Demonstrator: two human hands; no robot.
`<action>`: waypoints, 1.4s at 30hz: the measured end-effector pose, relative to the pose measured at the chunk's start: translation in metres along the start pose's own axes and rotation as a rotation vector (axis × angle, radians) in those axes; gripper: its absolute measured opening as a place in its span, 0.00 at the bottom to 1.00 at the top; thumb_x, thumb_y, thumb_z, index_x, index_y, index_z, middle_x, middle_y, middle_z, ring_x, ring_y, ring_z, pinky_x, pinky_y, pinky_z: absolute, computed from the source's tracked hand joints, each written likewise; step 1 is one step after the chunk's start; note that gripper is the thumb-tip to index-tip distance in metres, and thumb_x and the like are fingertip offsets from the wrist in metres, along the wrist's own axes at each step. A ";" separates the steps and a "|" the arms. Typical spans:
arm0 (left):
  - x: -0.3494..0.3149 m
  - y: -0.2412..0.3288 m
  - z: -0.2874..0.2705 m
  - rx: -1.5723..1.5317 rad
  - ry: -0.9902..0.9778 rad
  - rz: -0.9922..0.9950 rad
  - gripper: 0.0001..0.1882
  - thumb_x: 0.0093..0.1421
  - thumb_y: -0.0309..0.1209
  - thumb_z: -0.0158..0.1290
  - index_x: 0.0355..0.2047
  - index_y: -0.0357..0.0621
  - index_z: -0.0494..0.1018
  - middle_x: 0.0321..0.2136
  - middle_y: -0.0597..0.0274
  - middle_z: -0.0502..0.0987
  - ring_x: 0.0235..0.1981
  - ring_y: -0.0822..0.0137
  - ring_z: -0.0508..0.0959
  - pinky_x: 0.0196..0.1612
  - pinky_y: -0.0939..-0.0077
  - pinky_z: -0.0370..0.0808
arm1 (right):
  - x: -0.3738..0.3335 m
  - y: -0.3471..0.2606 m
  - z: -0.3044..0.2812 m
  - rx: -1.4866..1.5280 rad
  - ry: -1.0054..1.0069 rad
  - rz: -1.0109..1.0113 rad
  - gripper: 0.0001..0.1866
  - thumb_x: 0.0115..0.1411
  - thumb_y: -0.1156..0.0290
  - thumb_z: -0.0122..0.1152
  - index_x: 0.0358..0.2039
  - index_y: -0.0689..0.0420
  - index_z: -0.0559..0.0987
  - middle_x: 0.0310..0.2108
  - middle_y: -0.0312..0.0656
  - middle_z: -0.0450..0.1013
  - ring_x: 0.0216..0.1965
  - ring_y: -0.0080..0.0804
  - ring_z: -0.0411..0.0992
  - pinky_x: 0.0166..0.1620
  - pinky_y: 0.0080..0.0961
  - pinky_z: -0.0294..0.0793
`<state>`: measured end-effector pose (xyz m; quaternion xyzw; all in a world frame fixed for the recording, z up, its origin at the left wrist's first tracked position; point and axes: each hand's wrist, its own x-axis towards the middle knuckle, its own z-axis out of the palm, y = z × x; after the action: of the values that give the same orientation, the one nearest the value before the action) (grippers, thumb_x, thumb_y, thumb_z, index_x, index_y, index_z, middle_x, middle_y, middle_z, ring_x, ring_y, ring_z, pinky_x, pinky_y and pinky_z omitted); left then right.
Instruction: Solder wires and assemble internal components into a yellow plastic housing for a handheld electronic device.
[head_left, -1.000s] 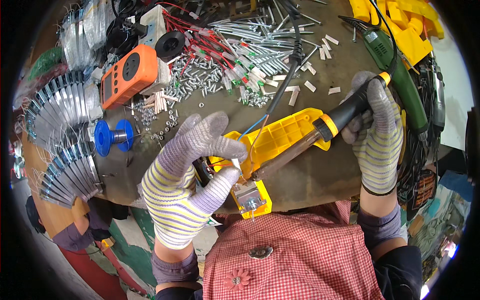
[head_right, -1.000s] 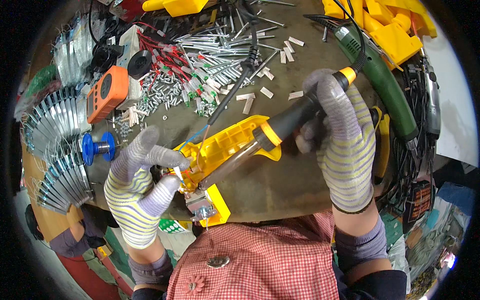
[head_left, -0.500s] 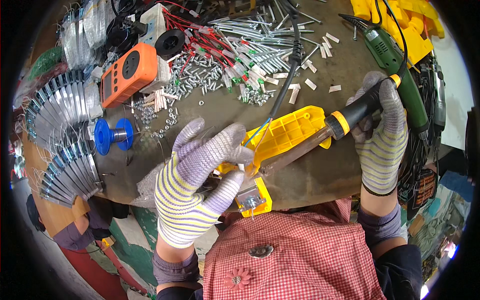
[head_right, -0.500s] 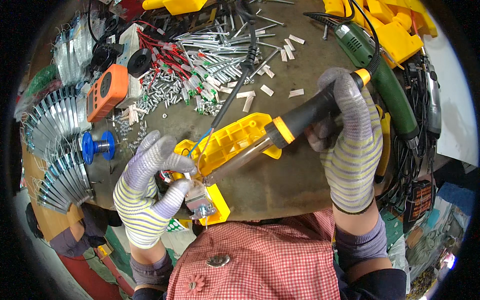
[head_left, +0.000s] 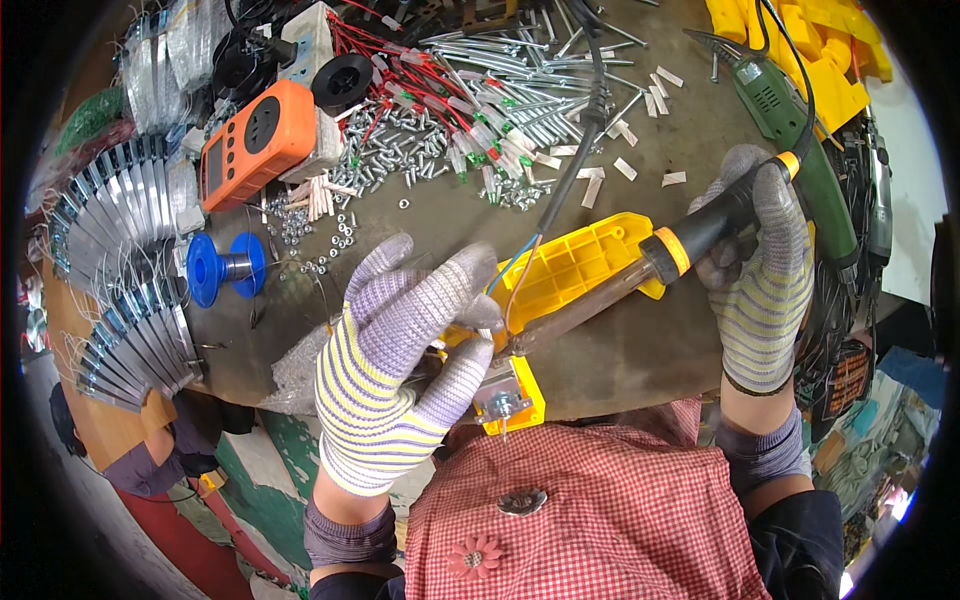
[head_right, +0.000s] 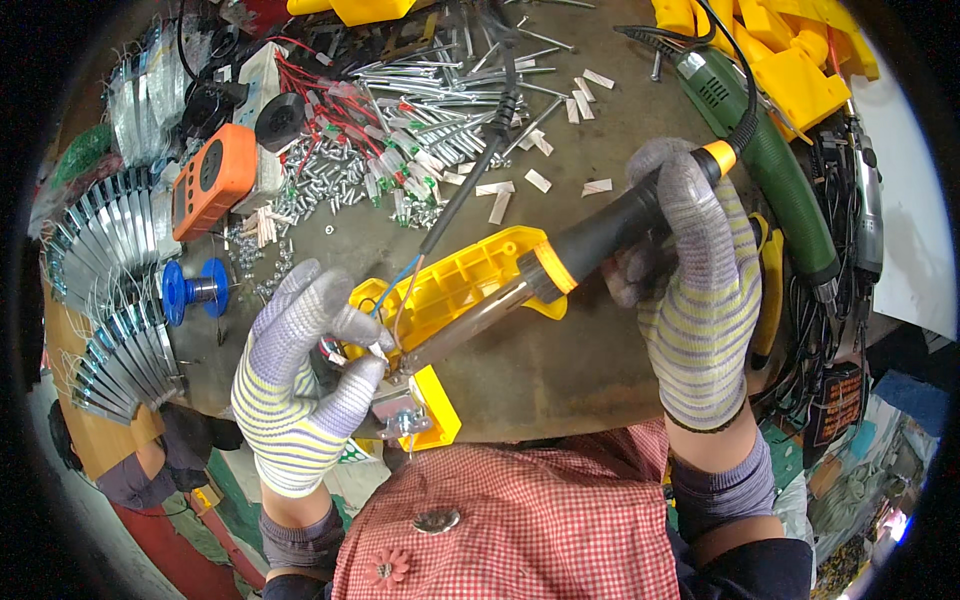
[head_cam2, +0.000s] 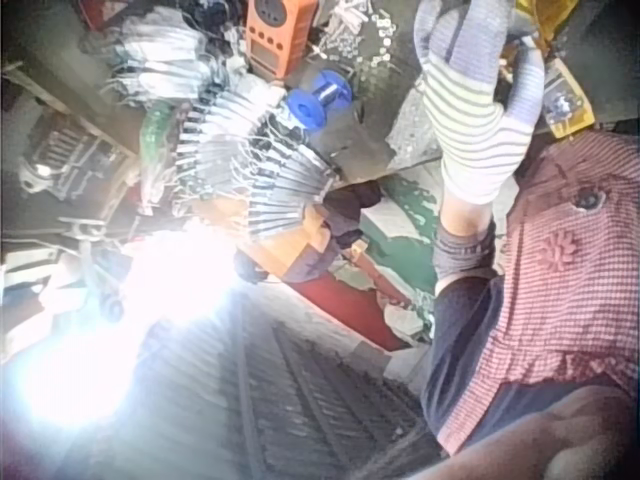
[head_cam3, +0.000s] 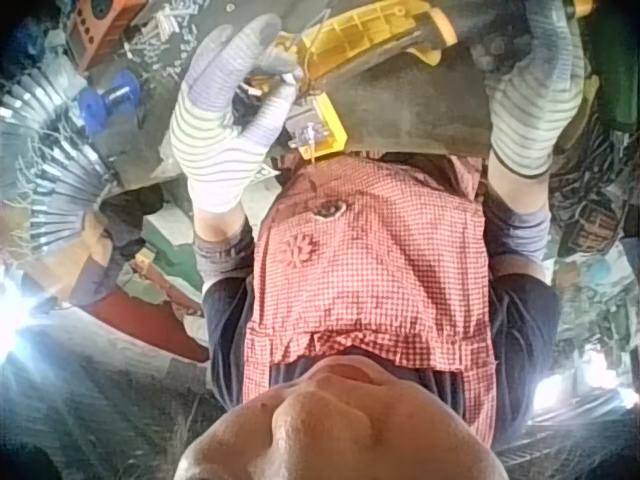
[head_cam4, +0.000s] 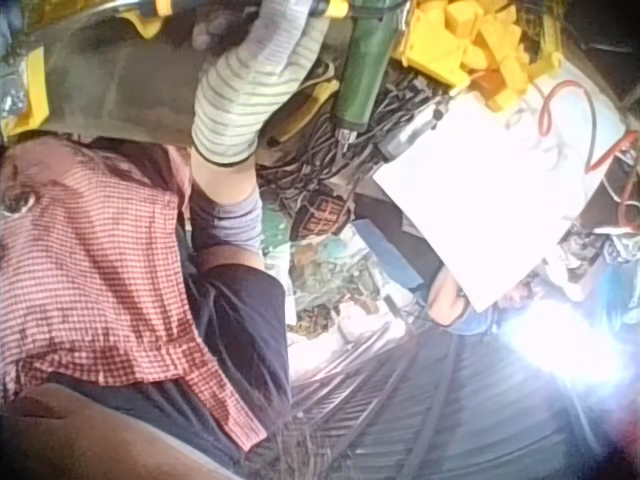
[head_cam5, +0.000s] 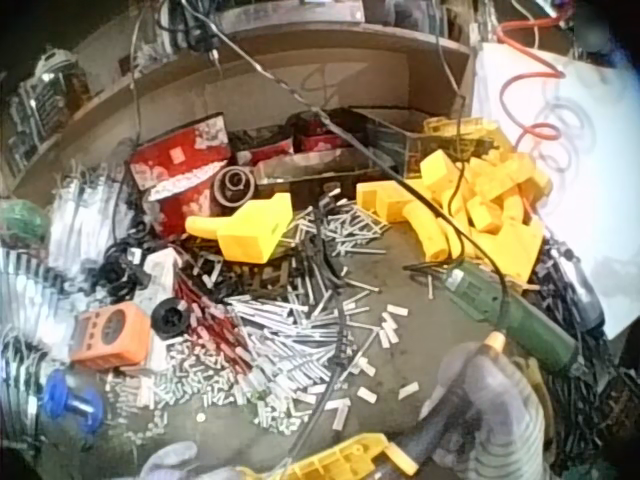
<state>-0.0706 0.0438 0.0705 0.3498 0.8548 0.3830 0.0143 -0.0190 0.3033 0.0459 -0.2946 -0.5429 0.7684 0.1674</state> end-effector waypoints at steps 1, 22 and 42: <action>0.000 -0.001 0.000 -0.001 -0.001 0.000 0.35 0.43 0.15 0.61 0.56 0.37 0.74 0.31 0.61 0.82 0.38 0.68 0.81 0.67 0.57 0.62 | 0.000 0.000 -0.001 -0.001 -0.015 0.003 0.19 0.65 0.51 0.60 0.42 0.55 0.79 0.23 0.30 0.70 0.19 0.15 0.67 0.20 0.14 0.64; -0.002 -0.005 -0.001 -0.082 0.006 0.042 0.34 0.44 0.16 0.64 0.56 0.38 0.73 0.35 0.60 0.79 0.33 0.69 0.81 0.66 0.52 0.64 | 0.007 0.001 -0.009 0.161 0.023 0.008 0.18 0.66 0.52 0.58 0.44 0.54 0.78 0.26 0.34 0.76 0.20 0.15 0.69 0.20 0.12 0.61; 0.000 -0.003 -0.001 -0.041 0.021 0.065 0.33 0.44 0.19 0.65 0.54 0.40 0.75 0.31 0.63 0.79 0.31 0.69 0.79 0.65 0.45 0.64 | 0.005 0.000 -0.002 0.130 0.071 -0.042 0.19 0.66 0.52 0.58 0.44 0.56 0.78 0.25 0.36 0.76 0.16 0.15 0.67 0.18 0.11 0.62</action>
<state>-0.0726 0.0414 0.0688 0.3728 0.8352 0.4043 0.0003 -0.0215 0.3072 0.0445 -0.2988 -0.4916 0.7874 0.2215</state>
